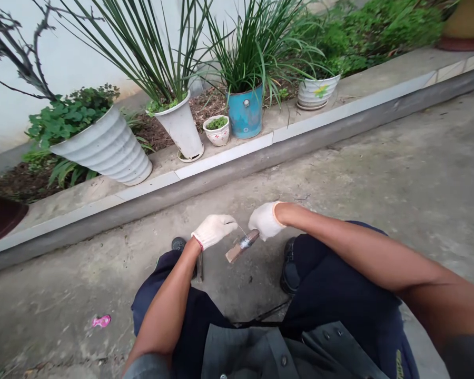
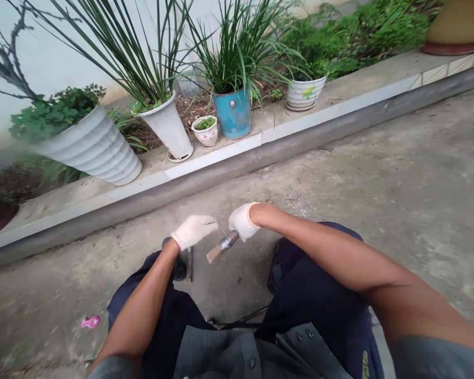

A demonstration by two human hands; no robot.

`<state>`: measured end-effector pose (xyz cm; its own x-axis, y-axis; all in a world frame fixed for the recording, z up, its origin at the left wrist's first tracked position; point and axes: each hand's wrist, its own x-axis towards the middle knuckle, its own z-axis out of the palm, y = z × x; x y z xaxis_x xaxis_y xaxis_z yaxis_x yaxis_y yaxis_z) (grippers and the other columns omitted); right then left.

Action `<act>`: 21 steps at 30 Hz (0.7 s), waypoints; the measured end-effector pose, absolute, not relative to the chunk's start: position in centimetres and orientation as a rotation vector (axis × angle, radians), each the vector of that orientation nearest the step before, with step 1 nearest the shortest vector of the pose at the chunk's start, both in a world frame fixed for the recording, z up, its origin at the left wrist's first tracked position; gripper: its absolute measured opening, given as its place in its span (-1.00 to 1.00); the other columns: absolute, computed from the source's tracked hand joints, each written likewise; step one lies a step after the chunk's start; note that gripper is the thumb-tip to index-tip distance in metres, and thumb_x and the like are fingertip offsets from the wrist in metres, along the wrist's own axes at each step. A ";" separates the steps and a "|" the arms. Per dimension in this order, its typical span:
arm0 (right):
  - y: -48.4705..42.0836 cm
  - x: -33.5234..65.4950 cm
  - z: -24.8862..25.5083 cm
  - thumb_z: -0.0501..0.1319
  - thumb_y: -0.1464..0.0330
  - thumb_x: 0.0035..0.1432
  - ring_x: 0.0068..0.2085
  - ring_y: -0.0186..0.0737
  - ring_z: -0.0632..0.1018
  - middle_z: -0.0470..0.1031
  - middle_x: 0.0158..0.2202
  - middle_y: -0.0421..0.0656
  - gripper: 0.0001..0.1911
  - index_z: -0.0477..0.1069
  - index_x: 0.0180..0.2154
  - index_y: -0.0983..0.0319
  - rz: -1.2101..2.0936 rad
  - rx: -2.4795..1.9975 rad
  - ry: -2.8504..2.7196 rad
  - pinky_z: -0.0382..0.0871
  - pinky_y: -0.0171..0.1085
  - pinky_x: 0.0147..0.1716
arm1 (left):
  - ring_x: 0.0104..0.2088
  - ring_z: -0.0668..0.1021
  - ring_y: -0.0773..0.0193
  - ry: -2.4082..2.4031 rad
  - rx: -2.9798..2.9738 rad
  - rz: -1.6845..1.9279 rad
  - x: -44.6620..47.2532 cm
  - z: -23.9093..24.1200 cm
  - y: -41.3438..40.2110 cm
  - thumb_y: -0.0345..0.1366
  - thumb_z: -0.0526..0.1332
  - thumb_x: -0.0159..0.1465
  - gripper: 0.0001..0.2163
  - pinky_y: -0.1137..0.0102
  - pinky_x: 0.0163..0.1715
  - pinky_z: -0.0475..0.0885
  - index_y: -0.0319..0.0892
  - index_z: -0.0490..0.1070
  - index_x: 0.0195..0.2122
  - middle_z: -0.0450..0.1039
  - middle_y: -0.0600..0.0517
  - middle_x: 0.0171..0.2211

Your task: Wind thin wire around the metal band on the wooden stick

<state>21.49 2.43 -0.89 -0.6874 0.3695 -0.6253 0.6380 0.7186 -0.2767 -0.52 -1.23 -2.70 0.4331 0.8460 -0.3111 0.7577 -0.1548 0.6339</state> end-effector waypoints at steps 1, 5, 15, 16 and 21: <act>2.6 22.1 -0.5 0.34 0.27 0.00 -0.34 -0.16 0.58 0.58 -0.41 -0.16 -0.79 0.59 -0.28 0.22 -0.778 0.755 2.379 0.36 -0.26 -0.30 | -0.48 0.44 0.32 1.335 1.878 0.163 -0.6 -2.8 -1.3 -0.10 0.15 0.33 -0.71 0.43 -0.42 0.30 -0.14 0.54 -0.39 0.46 0.12 -0.50; 3.4 24.1 1.3 0.31 0.21 0.05 -0.47 -0.29 0.51 0.51 -0.50 -0.26 -0.78 0.50 -0.31 0.21 -1.187 0.864 2.345 0.26 -0.35 -0.45 | -0.46 0.47 0.33 1.238 1.673 0.271 -0.5 -3.6 -1.4 -0.03 0.19 0.33 -0.66 0.45 -0.43 0.34 -0.18 0.52 -0.42 0.51 0.08 -0.47; 5.4 23.9 1.4 0.24 0.17 0.22 -0.29 -0.16 0.63 0.64 -0.29 -0.06 -0.71 0.55 -0.14 0.22 -0.933 1.470 2.513 0.36 -0.30 -0.32 | -0.47 0.55 0.35 1.230 1.446 0.443 2.4 -5.6 -2.1 -0.11 0.14 0.40 -0.71 0.45 -0.37 0.44 -0.23 0.52 -0.21 0.59 0.00 -0.37; 5.5 23.7 1.1 0.23 0.16 0.24 -0.22 -0.09 0.65 0.66 -0.23 -0.02 -0.68 0.57 -0.11 0.21 -0.744 1.508 2.536 0.37 -0.28 -0.29 | -0.46 0.55 0.36 1.233 1.462 0.422 2.7 -5.5 -2.3 -0.13 0.13 0.41 -0.72 0.46 -0.37 0.44 -0.22 0.52 -0.17 0.58 0.02 -0.37; 5.1 22.5 0.0 0.17 0.42 0.26 -0.05 0.13 0.67 0.65 -0.10 0.17 -0.65 0.60 0.00 0.31 -0.388 1.522 2.397 0.44 -0.12 -0.15 | -0.50 0.50 0.35 1.319 1.646 0.231 2.8 -4.1 -2.3 -0.19 0.06 0.42 -0.72 0.47 -0.44 0.37 -0.17 0.53 -0.08 0.57 0.09 -0.39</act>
<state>22.45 5.06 -0.04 -0.4087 0.8350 -0.3684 0.9086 0.4105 -0.0777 2.78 -2.33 -4.08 0.3934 0.8274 -0.4008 0.6415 0.0652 0.7643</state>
